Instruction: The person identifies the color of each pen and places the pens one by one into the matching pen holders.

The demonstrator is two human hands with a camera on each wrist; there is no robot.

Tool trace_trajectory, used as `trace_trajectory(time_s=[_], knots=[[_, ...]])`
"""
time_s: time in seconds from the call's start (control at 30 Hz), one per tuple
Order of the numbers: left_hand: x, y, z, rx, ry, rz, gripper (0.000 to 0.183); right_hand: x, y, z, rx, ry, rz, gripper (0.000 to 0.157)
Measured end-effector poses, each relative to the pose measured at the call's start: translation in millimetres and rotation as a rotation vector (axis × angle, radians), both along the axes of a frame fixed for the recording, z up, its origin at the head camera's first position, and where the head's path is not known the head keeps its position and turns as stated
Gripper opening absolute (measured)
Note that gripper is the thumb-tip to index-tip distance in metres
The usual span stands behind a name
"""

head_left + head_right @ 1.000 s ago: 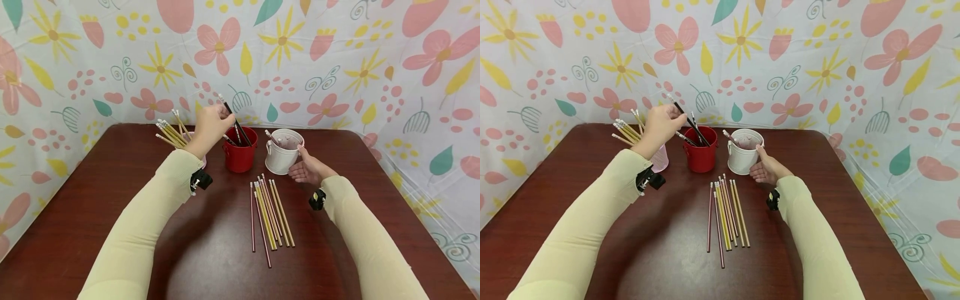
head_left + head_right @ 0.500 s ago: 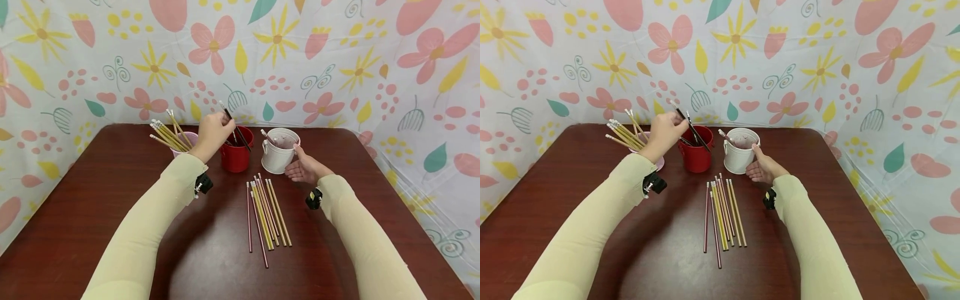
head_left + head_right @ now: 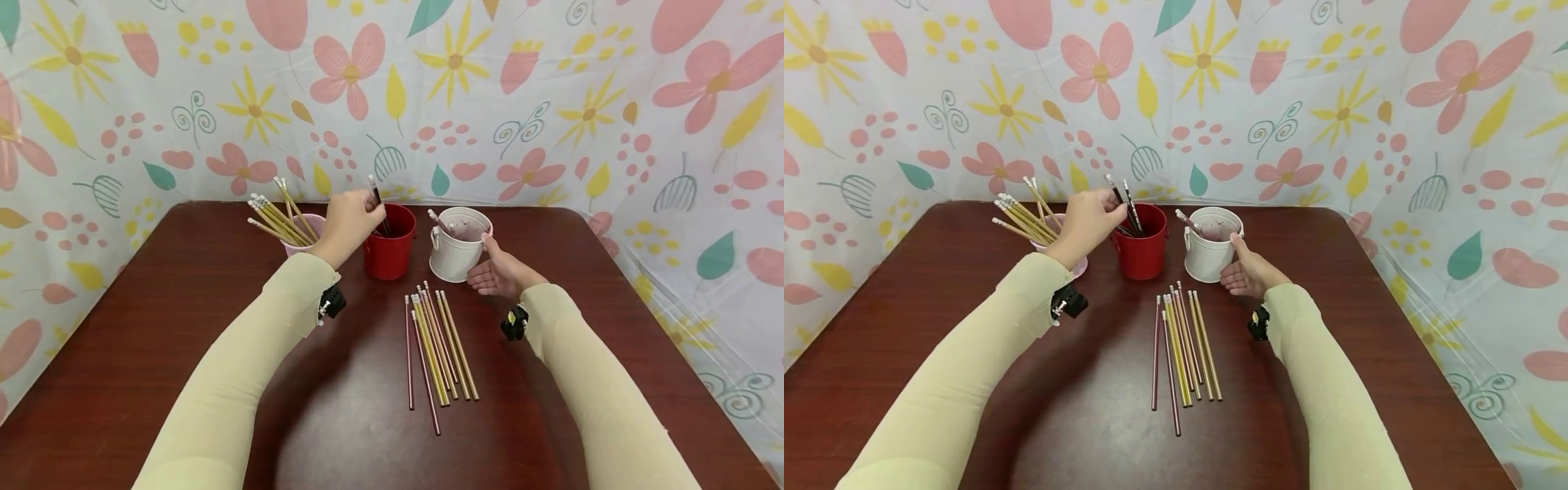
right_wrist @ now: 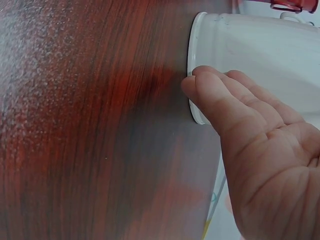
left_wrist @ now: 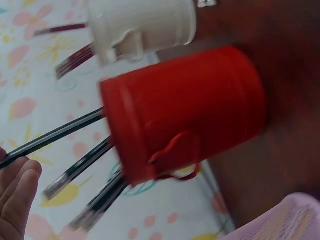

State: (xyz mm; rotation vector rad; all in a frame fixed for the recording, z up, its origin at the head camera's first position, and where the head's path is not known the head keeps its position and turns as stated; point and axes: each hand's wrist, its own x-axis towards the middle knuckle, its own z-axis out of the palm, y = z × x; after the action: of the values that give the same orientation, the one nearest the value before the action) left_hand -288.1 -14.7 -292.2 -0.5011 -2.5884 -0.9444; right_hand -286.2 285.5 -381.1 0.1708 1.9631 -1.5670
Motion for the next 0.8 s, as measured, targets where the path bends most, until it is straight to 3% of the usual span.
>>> trace_trajectory(time_s=[0.23,0.53,0.8], knots=[[3.1,11.7,-24.1,-0.111,-0.011,-0.048,0.023,-0.4,0.4,-2.3,0.005,0.001,0.006,0.108],[-5.2,6.2,-31.5,-0.090,-0.109,0.030,0.022,0.6,-0.4,-2.6,-0.008,0.001,-0.011,0.108],[-16.3,-7.8,-49.2,-0.005,-0.171,0.072,0.023,0.5,-1.0,-2.0,-0.001,0.010,-0.012,0.109]])
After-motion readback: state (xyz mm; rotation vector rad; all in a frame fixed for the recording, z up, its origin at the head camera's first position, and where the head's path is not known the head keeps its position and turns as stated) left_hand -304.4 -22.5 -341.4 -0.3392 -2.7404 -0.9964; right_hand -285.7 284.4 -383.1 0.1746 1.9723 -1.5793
